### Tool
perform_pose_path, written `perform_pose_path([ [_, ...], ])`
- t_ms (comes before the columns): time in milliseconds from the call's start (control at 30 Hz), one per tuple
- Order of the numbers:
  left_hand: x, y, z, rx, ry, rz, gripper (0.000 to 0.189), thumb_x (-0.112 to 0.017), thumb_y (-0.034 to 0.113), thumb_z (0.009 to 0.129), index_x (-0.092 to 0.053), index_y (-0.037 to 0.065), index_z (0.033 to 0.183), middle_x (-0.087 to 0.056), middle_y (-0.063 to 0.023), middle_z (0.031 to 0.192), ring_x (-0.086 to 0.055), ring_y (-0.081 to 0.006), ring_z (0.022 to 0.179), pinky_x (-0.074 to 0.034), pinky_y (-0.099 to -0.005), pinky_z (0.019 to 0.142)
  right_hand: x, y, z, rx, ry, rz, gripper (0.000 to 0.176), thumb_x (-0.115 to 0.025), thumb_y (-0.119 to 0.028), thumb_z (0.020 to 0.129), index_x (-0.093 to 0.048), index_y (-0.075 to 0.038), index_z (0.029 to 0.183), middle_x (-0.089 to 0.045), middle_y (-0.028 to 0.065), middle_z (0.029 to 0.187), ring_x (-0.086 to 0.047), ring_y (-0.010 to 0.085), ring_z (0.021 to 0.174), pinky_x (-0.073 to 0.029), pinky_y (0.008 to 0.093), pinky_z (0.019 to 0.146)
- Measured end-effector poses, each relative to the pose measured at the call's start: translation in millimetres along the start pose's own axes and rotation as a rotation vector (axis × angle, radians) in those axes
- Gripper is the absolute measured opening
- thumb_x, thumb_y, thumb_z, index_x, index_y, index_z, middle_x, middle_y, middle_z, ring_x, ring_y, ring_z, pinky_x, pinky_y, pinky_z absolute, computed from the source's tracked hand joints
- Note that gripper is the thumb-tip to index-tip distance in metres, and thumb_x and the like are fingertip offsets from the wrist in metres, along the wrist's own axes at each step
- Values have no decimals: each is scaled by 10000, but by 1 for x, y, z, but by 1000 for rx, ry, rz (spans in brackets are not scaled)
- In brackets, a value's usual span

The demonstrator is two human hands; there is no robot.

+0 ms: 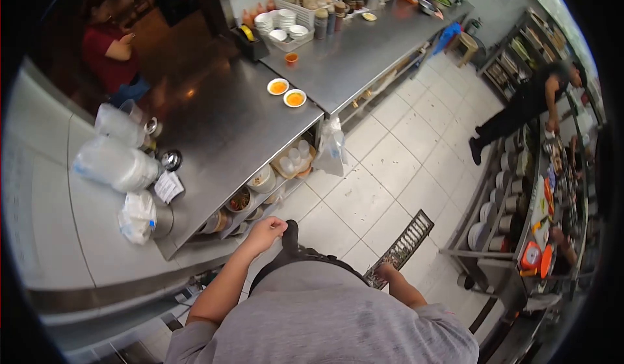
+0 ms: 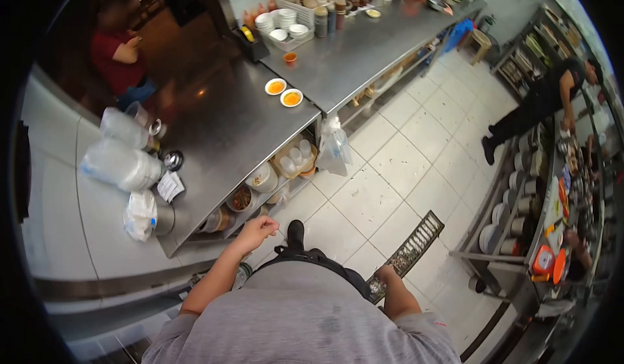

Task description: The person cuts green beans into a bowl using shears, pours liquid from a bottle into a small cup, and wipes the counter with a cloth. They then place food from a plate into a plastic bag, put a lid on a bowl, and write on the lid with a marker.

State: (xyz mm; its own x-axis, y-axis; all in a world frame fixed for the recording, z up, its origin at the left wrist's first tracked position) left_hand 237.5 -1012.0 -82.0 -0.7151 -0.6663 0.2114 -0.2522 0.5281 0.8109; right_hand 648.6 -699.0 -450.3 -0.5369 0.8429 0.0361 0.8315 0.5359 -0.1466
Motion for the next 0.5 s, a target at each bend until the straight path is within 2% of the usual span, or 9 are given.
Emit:
perform_pose_path([
  [67, 4, 6, 39, -35, -58, -19, 260, -633, 254, 880, -622, 20, 994, -653, -60, 858, -614, -118, 793, -466, -265, 727, 1, -21, -46, -140, 84, 58, 199, -604, -218, 850, -669, -100, 996, -684, 92, 826, -670, 212, 669, -532, 363, 492],
  [133, 11, -2, 85, -60, -12, 206, 296, -656, 275, 854, -623, 16, 994, -657, -72, 852, -624, -156, 825, -468, -282, 757, 33, -60, -83, -15, 234, 82, 255, -639, -167, 820, -662, -97, 1064, -689, 94, 849, -674, 207, 704, -542, 370, 510],
  [167, 11, 8, 103, -37, -45, 314, 383, -682, 301, 820, -598, 12, 1057, -643, -137, 992, -617, -246, 945, -466, -327, 844, 51, -91, -95, 354, 365, -153, 259, -605, -199, 835, -667, -110, 1070, -694, 115, 849, -682, 229, 673, -557, 335, 615],
  [200, 7, 13, 127, -58, -56, 312, 383, -682, 301, 820, -598, 12, 1057, -643, -137, 992, -617, -246, 945, -466, -327, 844, 66, -104, -110, 343, 386, -147, 259, -605, -199, 835, -667, -110, 1070, -694, 115, 849, -682, 229, 673, -557, 335, 615],
  [267, 4, 4, 188, -142, 59, 630, 491, -683, 325, 792, -552, 74, 1194, -558, -185, 1189, -572, -327, 1069, -452, -381, 926, 105, -111, -151, 117, 566, 426, 338, -647, -175, 799, -640, -94, 1128, -698, 124, 833, -686, 202, 690, -549, 325, 628],
  [300, -2, -9, 226, -81, 31, 689, 583, -694, 327, 773, -493, 91, 1267, -457, -198, 1304, -496, -340, 1175, -414, -391, 995, 123, -123, -147, 249, 635, 135, 334, -657, -163, 793, -643, -77, 1116, -701, 122, 801, -686, 180, 692, -540, 316, 627],
  [400, 2, -11, 300, 0, 168, 850, 631, -667, 304, 780, -451, 81, 1329, -401, -212, 1390, -414, -342, 1279, -379, -395, 1034, 146, -107, -137, 154, 586, 470, 311, -638, -137, 817, -637, -100, 1126, -713, 47, 882, -678, 154, 726, -547, 307, 630],
  [467, 3, -18, 335, 176, 53, 632, 616, -618, 316, 810, -433, 70, 1344, -413, -208, 1395, -401, -350, 1295, -362, -406, 1050, 164, -112, -154, 171, 561, 266, 309, -688, -191, 775, -666, -91, 1066, -713, 55, 863, -687, 153, 743, -535, 285, 664],
  [500, 6, -28, 346, 227, 101, 594, 608, -620, 349, 810, -459, 57, 1318, -473, -221, 1331, -466, -363, 1222, -386, -407, 1023, 172, -123, -157, 315, 610, -194, 341, -696, -196, 725, -678, -121, 1058, -710, 44, 913, -684, 209, 795, -539, 332, 702],
])
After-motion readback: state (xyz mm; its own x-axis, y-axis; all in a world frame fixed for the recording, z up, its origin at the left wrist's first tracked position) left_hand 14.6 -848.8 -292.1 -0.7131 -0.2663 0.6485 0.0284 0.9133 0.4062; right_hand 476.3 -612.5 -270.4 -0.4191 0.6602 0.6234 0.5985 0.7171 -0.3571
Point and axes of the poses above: each hand's wrist, its own z-axis towards the middle knuckle, its own x-axis out of the back of the hand, y = z × x, the point moved 9 cm from there along z, towards the middle knuckle
